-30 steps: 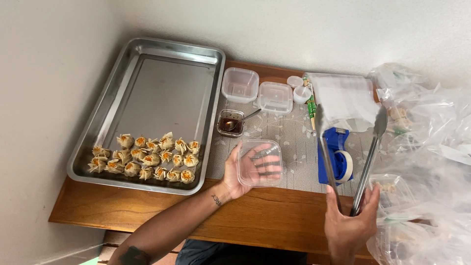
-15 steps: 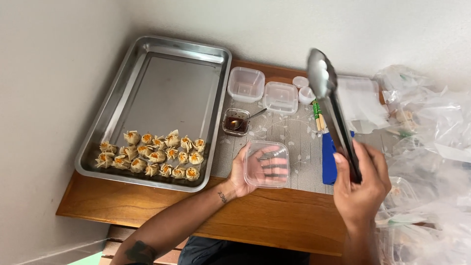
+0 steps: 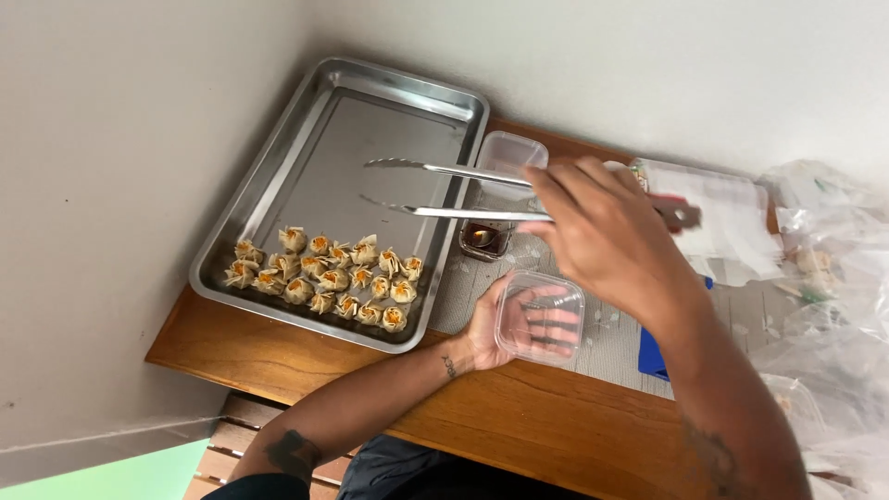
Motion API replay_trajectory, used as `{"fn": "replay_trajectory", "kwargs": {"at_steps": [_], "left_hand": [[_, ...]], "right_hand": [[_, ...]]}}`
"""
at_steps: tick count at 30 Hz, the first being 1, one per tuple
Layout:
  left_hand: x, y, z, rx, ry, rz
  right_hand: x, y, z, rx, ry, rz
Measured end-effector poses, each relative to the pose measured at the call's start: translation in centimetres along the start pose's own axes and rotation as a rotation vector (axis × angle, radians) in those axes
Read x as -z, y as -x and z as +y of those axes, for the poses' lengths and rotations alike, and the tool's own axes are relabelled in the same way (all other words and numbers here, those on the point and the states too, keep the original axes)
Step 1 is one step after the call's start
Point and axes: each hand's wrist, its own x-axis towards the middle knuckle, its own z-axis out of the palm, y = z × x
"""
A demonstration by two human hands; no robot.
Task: Packing dim sum into plastic containers using tongs and portioning sauce into small cups with a spoon.
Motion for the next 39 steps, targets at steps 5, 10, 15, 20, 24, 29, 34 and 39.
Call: {"fn": "replay_trajectory", "kwargs": {"at_steps": [5,10,15,20,24,29,34,39], "left_hand": [[-0.2,0.2,-0.1,0.002,0.022,-0.032],[2.3,-0.5,-0.7,0.034,0.272,-0.124],[3.0,-0.8,-1.1,-0.039,0.264,-0.102],[2.9,-1.0,-0.9,-0.053,0.066,-0.034],[2.1,-0.9,-0.6,-0.063,0.037,-0.033],[4.3,-1.3,-1.1,-0.046,0.345,-0.243],[3.1,-1.1,-0.9,-0.052,0.068,-0.035],[3.3,-1.0,-0.9,-0.047,0.076,-0.039]], "right_hand": [[-1.3,-5.3,-0.7,0.117,0.187,-0.299],[-7.0,-8.4,-1.3,0.241,0.177,-0.036],[-8.9,-12.1,-3.5,0.302,0.117,-0.026],[-8.9,-15.0,-4.7,0.225,-0.127,-0.444],[-9.7,-17.3,-5.6,0.173,-0.325,-0.581],[-9.0,-20.7,-7.9,0.223,-0.329,-0.589],[-9.5,-22.4,-9.0,0.259,-0.295,-0.601],[-9.9,-22.9,-9.9,0.293,-0.249,-0.639]]}}
